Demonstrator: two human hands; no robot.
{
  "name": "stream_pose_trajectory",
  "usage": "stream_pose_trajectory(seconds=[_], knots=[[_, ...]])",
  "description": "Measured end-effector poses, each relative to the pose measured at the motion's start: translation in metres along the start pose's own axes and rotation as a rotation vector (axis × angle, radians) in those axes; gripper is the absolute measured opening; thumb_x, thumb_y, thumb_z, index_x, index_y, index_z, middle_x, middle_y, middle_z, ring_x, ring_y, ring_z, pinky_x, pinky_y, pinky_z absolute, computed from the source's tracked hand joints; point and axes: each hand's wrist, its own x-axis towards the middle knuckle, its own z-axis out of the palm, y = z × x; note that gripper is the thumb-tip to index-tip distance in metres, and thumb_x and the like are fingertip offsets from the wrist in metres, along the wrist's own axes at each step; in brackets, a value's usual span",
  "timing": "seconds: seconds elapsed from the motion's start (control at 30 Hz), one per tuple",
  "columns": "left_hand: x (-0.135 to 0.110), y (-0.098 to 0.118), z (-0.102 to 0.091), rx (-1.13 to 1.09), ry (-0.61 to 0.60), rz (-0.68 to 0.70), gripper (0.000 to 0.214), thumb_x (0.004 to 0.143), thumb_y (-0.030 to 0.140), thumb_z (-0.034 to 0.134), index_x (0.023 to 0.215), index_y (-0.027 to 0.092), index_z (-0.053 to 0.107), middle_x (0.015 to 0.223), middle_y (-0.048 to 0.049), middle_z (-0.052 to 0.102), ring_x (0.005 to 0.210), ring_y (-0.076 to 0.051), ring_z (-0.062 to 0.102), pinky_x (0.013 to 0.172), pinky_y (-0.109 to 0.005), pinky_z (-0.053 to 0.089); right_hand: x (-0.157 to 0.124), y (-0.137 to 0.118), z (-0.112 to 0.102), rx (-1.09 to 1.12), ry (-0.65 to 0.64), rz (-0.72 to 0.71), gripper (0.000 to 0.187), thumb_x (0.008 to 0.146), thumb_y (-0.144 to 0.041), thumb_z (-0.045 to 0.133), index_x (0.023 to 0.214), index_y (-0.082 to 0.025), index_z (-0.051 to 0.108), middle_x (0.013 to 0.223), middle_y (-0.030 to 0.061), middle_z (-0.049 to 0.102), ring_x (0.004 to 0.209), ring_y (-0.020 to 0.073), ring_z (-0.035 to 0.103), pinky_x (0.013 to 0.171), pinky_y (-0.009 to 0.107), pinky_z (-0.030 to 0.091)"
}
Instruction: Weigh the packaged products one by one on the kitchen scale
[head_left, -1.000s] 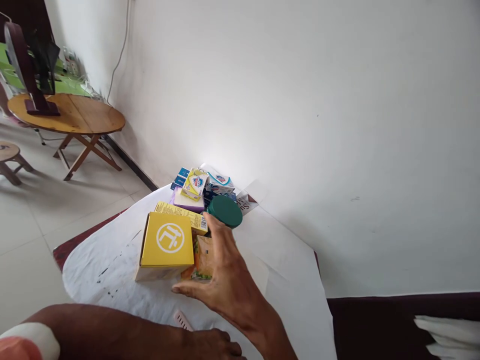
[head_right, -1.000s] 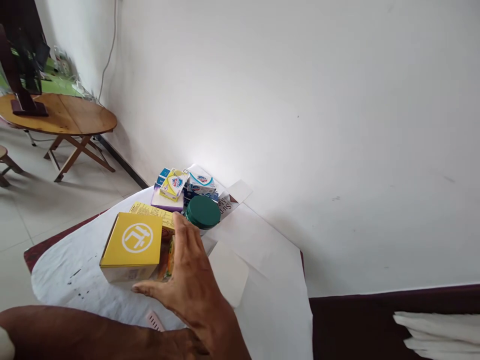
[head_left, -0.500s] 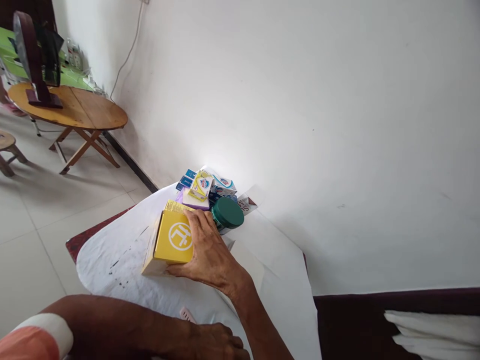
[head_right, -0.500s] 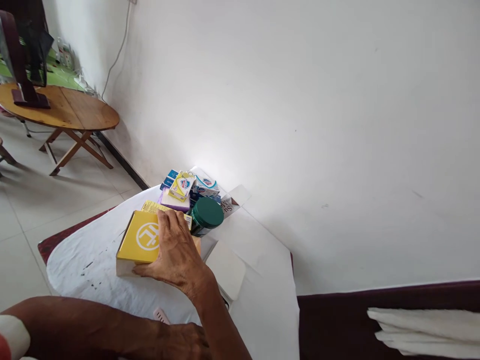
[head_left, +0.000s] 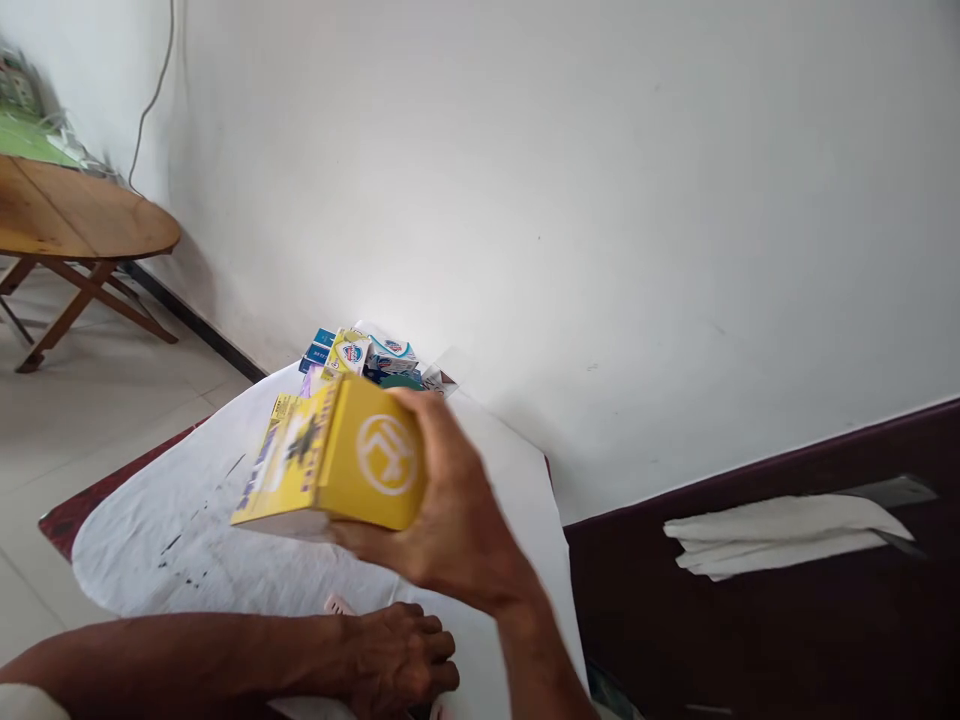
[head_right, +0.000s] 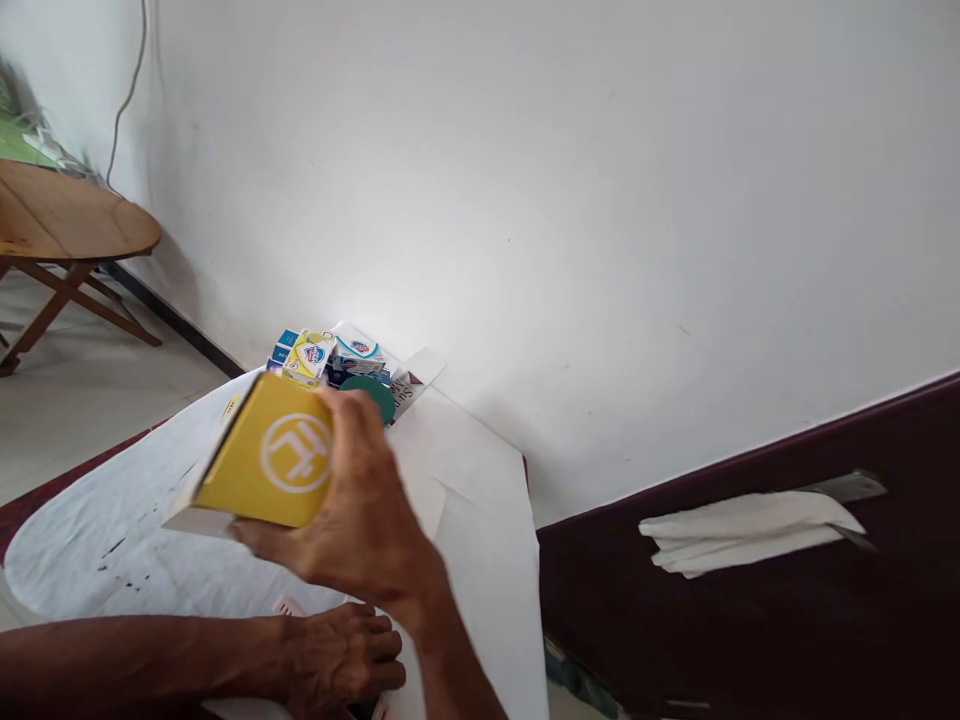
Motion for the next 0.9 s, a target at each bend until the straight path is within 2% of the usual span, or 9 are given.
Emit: stream_pose_trajectory(seconds=[0.07,0.13,0.2,0.27,0.37,0.53,0.67,0.77,0.9], knots=[[0.001,0.001,-0.006,0.025,-0.007,-0.014,0.048,0.085,0.065,0.063,0.094,0.018,0.059,0.090,-0.0075,0.065,0.072,-0.025,0.063,0.062,-0.038,0.049,-0.014,-0.001,-0.036,-0.012,0.081,0.077,0.086,0.062,-0.040,0.093,0.133,-0.025,0.047,0.126,0.0090,0.060,0.110,0.0270,0.062,0.091,0.042,0.059],[0.003,0.000,-0.014,0.023,-0.007,-0.064,0.055,0.084,0.071,0.062,0.096,0.017,0.060,0.089,-0.0072,0.065,0.072,-0.025,0.063,0.064,-0.037,0.049,-0.028,0.007,-0.068,-0.088,0.189,0.164,0.085,0.064,-0.044,0.092,0.134,-0.026,0.049,0.124,0.0087,0.063,0.108,0.0272,0.064,0.090,0.042,0.059],[0.004,-0.001,-0.020,-0.002,-0.002,-0.121,0.057,0.083,0.072,0.063,0.098,0.017,0.061,0.090,-0.0072,0.065,0.075,-0.025,0.064,0.066,-0.036,0.049,-0.042,0.023,-0.091,-0.207,0.294,0.242,0.083,0.064,-0.050,0.091,0.133,-0.026,0.052,0.123,0.0090,0.064,0.109,0.0293,0.064,0.092,0.044,0.058],[0.004,-0.004,-0.023,-0.016,-0.012,-0.144,0.058,0.081,0.072,0.066,0.099,0.017,0.062,0.090,-0.0072,0.065,0.077,-0.025,0.065,0.068,-0.035,0.049,-0.052,0.047,-0.104,-0.331,0.362,0.312,0.082,0.061,-0.054,0.090,0.129,-0.025,0.055,0.122,0.0092,0.064,0.109,0.0312,0.064,0.093,0.047,0.057],[0.005,-0.006,-0.023,-0.022,-0.033,-0.155,0.058,0.077,0.071,0.072,0.098,0.018,0.064,0.090,-0.0064,0.065,0.077,-0.025,0.065,0.069,-0.035,0.050,-0.062,0.089,-0.105,-0.449,0.379,0.409,0.082,0.057,-0.054,0.089,0.125,-0.023,0.056,0.120,0.0100,0.064,0.109,0.0325,0.064,0.095,0.049,0.055],[0.005,-0.006,-0.025,-0.069,-0.037,-0.185,0.057,0.080,0.067,0.072,0.108,0.017,0.065,0.094,-0.0070,0.065,0.082,-0.025,0.066,0.073,-0.035,0.051,-0.067,0.139,-0.088,-0.473,0.325,0.496,0.079,0.057,-0.053,0.084,0.123,-0.020,0.055,0.121,0.0119,0.063,0.115,0.0346,0.060,0.101,0.051,0.050],[0.006,-0.006,-0.029,-0.056,-0.045,-0.191,0.058,0.079,0.067,0.074,0.107,0.017,0.066,0.094,-0.0065,0.066,0.080,-0.025,0.065,0.072,-0.035,0.051,-0.065,0.154,-0.078,-0.434,0.299,0.518,0.080,0.059,-0.052,0.082,0.126,-0.019,0.054,0.123,0.0114,0.061,0.119,0.0339,0.058,0.104,0.050,0.049],[0.007,-0.005,-0.031,-0.054,-0.061,-0.200,0.058,0.078,0.066,0.075,0.107,0.016,0.066,0.093,-0.0063,0.066,0.081,-0.025,0.065,0.072,-0.035,0.052,-0.065,0.158,-0.079,-0.371,0.279,0.541,0.088,0.060,-0.054,0.083,0.134,-0.019,0.050,0.131,0.0132,0.057,0.128,0.0350,0.053,0.109,0.052,0.045],[0.008,-0.006,-0.031,-0.101,-0.068,-0.213,0.057,0.079,0.063,0.076,0.110,0.016,0.066,0.096,-0.0070,0.066,0.084,-0.025,0.065,0.075,-0.035,0.052,-0.081,0.165,-0.087,-0.160,0.272,0.581,0.107,0.062,-0.056,0.085,0.151,-0.024,0.035,0.154,0.0146,0.040,0.144,0.0349,0.039,0.116,0.055,0.039]])
